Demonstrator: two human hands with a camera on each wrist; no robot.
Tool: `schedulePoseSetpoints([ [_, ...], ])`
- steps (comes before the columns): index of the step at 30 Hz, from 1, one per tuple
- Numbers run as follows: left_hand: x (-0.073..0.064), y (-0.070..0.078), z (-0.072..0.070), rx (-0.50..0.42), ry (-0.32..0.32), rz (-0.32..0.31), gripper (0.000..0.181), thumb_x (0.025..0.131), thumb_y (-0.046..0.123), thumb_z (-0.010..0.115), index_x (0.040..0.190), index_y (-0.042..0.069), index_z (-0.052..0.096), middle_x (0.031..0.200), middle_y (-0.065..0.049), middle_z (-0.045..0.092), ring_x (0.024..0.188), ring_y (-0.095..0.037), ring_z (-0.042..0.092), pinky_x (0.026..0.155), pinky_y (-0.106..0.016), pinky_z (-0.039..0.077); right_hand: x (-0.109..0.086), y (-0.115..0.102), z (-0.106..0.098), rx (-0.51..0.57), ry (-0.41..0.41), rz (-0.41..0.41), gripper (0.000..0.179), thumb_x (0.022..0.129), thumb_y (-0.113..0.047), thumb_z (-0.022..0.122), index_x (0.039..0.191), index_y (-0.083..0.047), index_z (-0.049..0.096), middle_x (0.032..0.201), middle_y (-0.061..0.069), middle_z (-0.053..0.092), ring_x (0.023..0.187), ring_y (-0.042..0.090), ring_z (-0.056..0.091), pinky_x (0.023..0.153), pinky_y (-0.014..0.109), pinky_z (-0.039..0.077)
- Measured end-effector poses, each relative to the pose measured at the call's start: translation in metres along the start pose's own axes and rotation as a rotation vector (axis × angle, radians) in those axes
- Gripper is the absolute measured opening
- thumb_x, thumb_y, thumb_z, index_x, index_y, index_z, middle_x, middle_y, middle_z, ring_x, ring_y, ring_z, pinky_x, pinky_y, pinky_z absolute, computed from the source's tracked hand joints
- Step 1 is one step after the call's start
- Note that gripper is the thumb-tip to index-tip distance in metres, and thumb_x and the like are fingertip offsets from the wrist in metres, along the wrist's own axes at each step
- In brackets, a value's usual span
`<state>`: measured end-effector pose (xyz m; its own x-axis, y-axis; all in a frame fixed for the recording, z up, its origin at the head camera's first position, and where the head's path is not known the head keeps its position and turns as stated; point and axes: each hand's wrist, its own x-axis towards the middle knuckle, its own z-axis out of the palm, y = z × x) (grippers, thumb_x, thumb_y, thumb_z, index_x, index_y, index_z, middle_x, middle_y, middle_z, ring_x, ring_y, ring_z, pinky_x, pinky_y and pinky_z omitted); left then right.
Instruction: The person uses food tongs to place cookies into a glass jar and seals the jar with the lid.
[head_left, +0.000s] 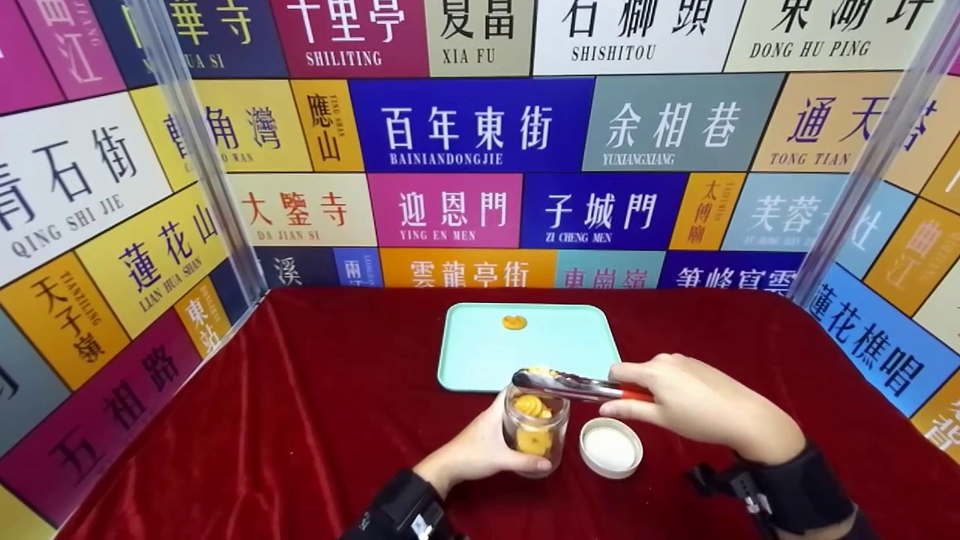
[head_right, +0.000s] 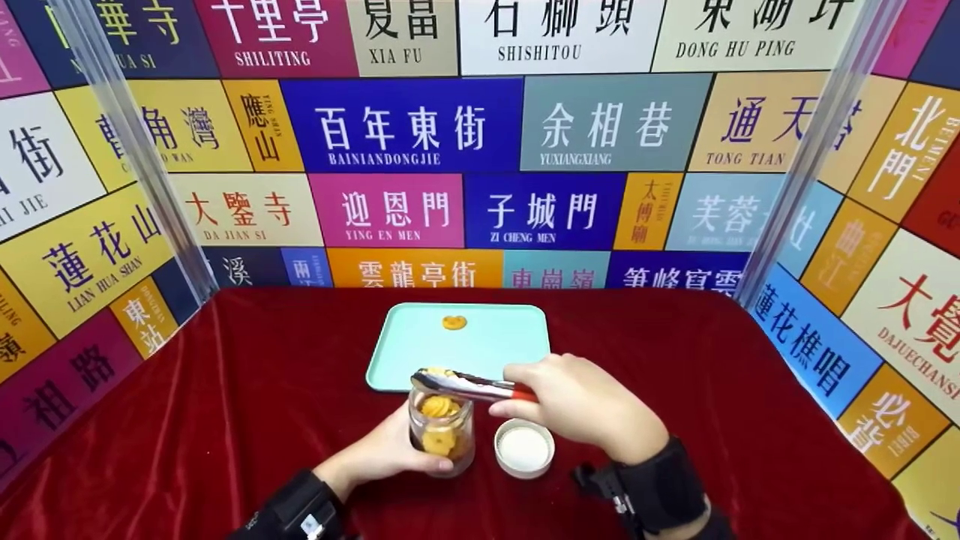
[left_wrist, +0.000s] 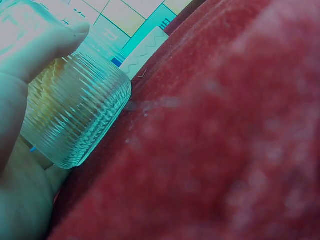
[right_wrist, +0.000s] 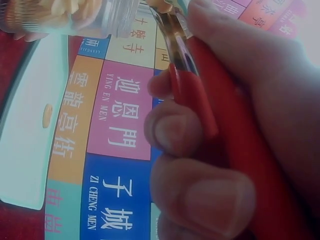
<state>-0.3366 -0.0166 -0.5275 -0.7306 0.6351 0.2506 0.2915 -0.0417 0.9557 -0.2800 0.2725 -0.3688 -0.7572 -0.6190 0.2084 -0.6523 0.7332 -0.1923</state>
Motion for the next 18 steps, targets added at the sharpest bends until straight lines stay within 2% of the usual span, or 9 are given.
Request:
schedulePoseSetpoints([
  [4,0.0000,0.0004,0.0006,-0.004,-0.002,0.008,0.099,0.078,0.012,0.094,0.157,0.027,0.036,0.143,-0.007,0.064,0.128,-0.018,0.063,0.116,-0.034,0.044,-0.0007,-0.0005,-0.0007,-0.004,0.005,0.011,0.035,0.101,-0.060,0.064,0.085,-0.031,0.055,0.066,-0.021,0.041,0.057,-0.003,0.041,0.053,0.021,0.036],
  [11,0.0000,0.0007,0.0000,-0.007,-0.005,0.016,0.101,0.079,0.010,0.094,0.158,0.029,0.034,0.137,0.002,0.067,0.125,-0.019,0.065,0.114,-0.034,0.046,-0.0015,-0.0030,-0.0019,-0.018,-0.001,0.075,0.046,0.089,-0.073,0.070,0.096,-0.029,0.060,0.066,-0.019,0.047,0.060,0.000,0.044,0.057,0.024,0.038],
  [18,-0.0007,0.0000,0.0002,-0.008,0.002,-0.002,0.098,0.078,0.009,0.094,0.156,0.026,0.037,0.135,0.003,0.068,0.124,-0.018,0.065,0.114,-0.033,0.046,-0.0007,-0.0017,-0.0016,-0.026,-0.015,0.121,0.057,0.089,-0.078,0.065,0.104,-0.024,0.062,0.070,-0.018,0.051,0.064,0.002,0.048,0.061,0.026,0.040],
])
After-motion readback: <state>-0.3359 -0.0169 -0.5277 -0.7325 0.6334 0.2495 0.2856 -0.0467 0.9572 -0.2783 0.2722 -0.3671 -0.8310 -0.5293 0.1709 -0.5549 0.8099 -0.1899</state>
